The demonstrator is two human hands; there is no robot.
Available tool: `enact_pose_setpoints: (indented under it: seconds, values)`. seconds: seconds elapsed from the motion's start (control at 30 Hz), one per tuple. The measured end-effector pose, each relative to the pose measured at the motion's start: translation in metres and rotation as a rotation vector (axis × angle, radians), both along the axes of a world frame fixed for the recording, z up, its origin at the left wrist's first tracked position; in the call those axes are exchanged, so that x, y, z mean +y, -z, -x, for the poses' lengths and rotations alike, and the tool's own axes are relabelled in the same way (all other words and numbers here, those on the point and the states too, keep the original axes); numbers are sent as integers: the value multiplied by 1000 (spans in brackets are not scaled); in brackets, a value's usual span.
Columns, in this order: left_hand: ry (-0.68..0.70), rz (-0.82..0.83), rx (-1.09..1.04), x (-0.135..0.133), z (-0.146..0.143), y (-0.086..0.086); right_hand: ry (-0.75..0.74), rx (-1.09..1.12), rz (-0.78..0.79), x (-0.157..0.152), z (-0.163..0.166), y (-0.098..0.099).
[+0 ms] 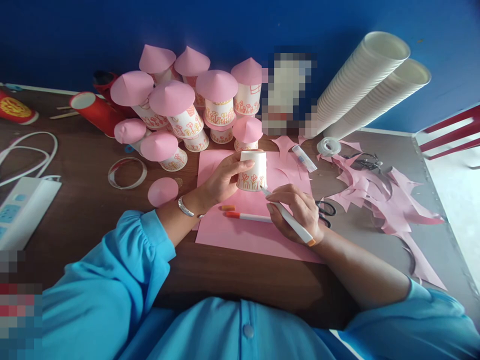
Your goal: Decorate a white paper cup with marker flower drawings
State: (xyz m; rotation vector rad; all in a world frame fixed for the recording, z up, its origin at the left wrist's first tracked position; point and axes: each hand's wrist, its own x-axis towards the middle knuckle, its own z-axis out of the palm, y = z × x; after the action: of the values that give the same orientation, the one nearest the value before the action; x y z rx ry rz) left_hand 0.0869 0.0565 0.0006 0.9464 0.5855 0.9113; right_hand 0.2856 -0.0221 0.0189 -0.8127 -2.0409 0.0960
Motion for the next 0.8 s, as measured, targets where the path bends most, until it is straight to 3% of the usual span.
enact_pose_setpoints:
  seconds: [0.63,0.8]
  values:
    - [-29,65,-22,0,-1,-2,-40,33,-3,-1,-1,-4]
    - [-24,143,-79,2,0,0,-99,54,68,-4,-1,-1]
